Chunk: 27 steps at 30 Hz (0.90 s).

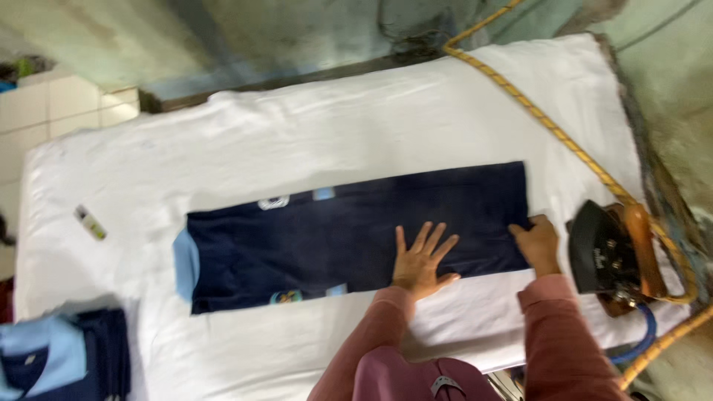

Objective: The person irons a blue long-sleeved shirt on a white surface using a steam iron, then folds the shirt into a square.

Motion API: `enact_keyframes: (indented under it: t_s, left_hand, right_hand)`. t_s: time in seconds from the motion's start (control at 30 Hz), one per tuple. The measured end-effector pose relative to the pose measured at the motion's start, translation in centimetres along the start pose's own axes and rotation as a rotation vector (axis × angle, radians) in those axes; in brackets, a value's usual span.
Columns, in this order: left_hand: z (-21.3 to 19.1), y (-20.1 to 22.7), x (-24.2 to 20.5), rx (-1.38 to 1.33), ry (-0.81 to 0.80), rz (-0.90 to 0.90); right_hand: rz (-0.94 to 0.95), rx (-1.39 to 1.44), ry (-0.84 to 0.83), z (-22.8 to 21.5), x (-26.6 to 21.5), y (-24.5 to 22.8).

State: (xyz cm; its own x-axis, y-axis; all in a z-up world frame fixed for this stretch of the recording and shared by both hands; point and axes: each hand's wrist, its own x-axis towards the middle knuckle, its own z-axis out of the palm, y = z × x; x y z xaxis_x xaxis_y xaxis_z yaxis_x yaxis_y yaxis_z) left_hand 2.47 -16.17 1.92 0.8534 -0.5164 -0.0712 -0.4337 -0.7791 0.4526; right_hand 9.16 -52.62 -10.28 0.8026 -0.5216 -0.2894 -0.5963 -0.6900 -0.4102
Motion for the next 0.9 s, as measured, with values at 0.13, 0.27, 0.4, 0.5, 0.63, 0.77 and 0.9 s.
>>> enact_keyframes:
  t_s: [0.13, 0.27, 0.4, 0.5, 0.63, 0.77, 0.9]
  left_hand:
    - [-1.0, 1.5, 0.4, -0.106, 0.027, -0.11]
    - [-4.7, 2.9, 0.6, -0.779, 0.151, -0.278]
    - [-22.5, 1.5, -3.7, -1.814, 0.209, -0.547]
    - [-19.8, -3.7, -8.4, -1.928, 0.409, -0.772]
    - [-13.4, -10.6, -9.8, -2.133, 0.494, -0.854]
    - [-8.1, -13.6, -9.9, -2.171, 0.547, -0.817]
    - [-9.9, -12.9, -10.2, -2.239, 0.462, -0.842]
  right_hand:
    - [0.293, 0.584, -0.4, -12.4, -12.8, -17.4]
    - [-0.015, 0.856, -0.497, -14.3, -18.5, -23.8]
    - [-0.623, 0.293, -0.504, -8.1, -24.7, -29.1]
    - [-0.627, 0.364, -0.73, -1.8, -29.7, -31.0]
    - [-0.731, 0.328, -0.473, 1.3, -29.2, -30.5]
    - [-0.793, -0.094, -0.103, 1.4, -25.0, -29.6]
    - [-0.753, -0.373, -0.169, 5.2, -22.0, -28.9]
